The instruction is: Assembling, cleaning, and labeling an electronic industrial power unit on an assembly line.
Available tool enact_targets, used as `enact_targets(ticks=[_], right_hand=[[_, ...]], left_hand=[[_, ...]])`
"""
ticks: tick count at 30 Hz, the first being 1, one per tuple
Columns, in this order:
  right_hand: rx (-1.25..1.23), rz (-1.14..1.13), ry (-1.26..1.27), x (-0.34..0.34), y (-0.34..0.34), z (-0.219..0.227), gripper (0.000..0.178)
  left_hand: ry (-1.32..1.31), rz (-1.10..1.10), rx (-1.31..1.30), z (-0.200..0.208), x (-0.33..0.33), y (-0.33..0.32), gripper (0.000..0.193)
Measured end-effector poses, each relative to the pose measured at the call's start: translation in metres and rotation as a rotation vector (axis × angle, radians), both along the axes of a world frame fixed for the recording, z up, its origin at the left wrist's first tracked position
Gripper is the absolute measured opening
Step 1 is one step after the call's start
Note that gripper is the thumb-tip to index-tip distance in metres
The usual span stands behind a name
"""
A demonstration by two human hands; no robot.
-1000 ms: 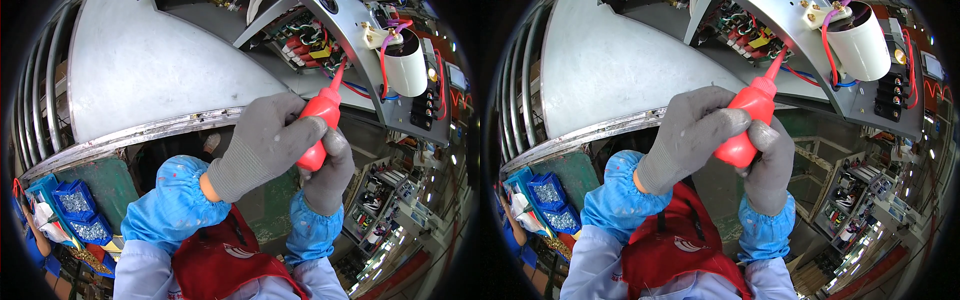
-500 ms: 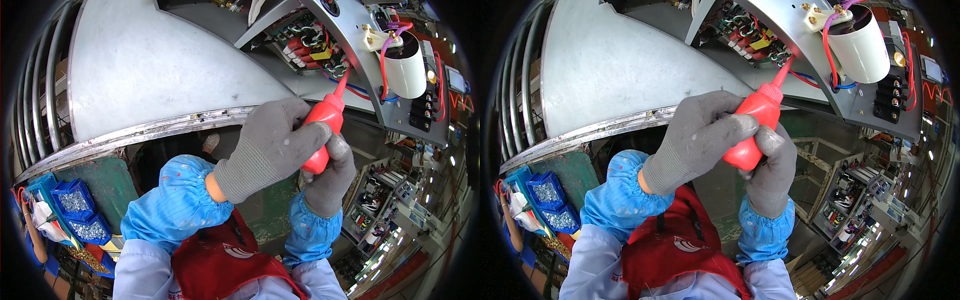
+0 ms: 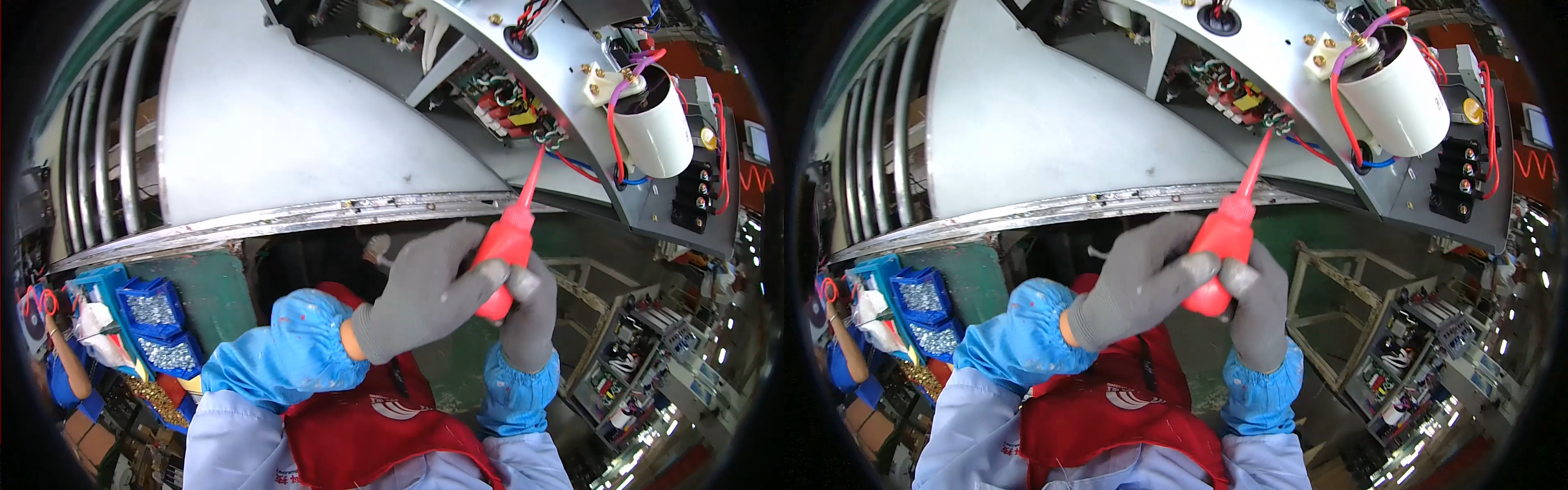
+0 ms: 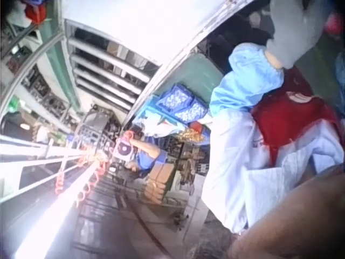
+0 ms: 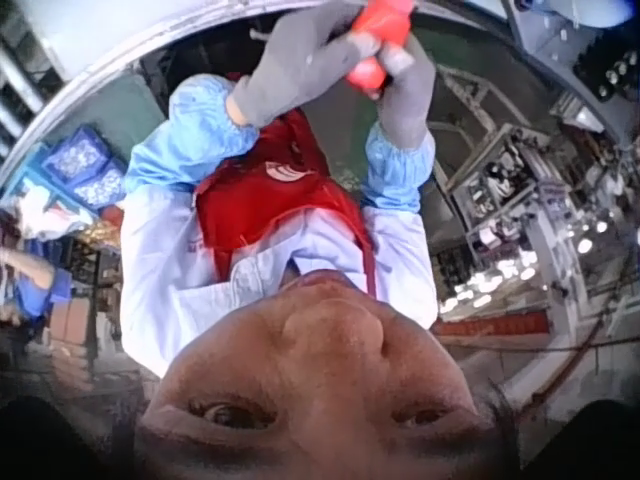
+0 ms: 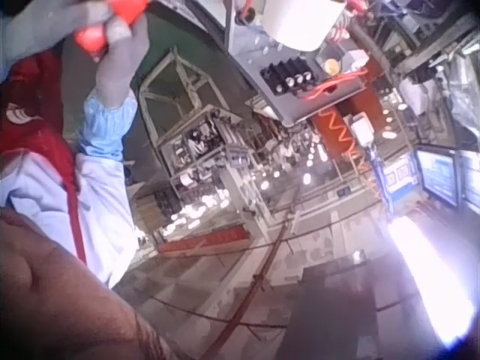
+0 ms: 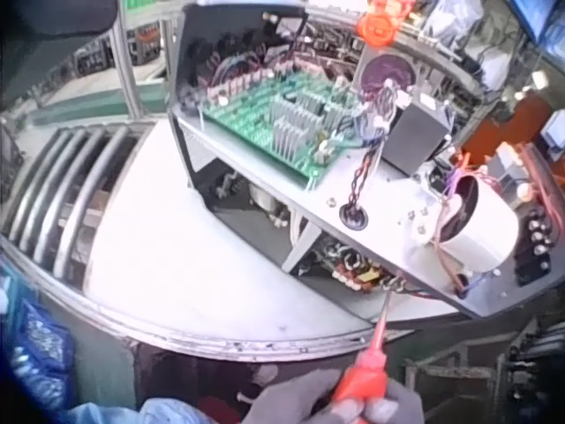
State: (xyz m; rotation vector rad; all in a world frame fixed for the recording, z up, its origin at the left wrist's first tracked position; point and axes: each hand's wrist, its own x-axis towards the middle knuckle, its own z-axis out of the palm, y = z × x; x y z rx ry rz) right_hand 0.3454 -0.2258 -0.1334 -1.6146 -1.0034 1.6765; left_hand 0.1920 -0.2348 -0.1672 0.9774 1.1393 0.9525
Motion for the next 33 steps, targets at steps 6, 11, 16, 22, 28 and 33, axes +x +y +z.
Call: enact_targets(ticks=[6, 11, 16, 22, 28, 33], right_hand=[[-0.21, 0.24, 0.337, 0.027, -0.027, -0.012, 0.043], [-0.21, 0.233, 0.416, 0.026, -0.049, -0.01, 0.047], [-0.117, 0.195, 0.392, 0.017, -0.042, 0.025, 0.039], [0.006, -0.29, 0.161, 0.055, -0.053, -0.019, 0.023], [-0.036, -0.805, 0.211, 0.099, -0.066, -0.045, 0.02], [0.12, -0.725, 0.031, 0.107, -0.021, -0.029, 0.028]], left_hand=[[0.193, -0.131, 0.198, 0.015, -0.026, -0.032, 0.041], [0.416, 0.079, 0.358, 0.068, -0.074, 0.019, 0.041], [0.641, 1.038, 0.988, 0.133, -0.163, 0.153, 0.042], [0.705, 1.067, 0.927, 0.079, -0.214, 0.269, 0.043], [0.799, 1.059, 0.94, 0.082, -0.251, 0.365, 0.047], [0.733, 0.839, 0.886, 0.071, -0.313, 0.478, 0.053]])
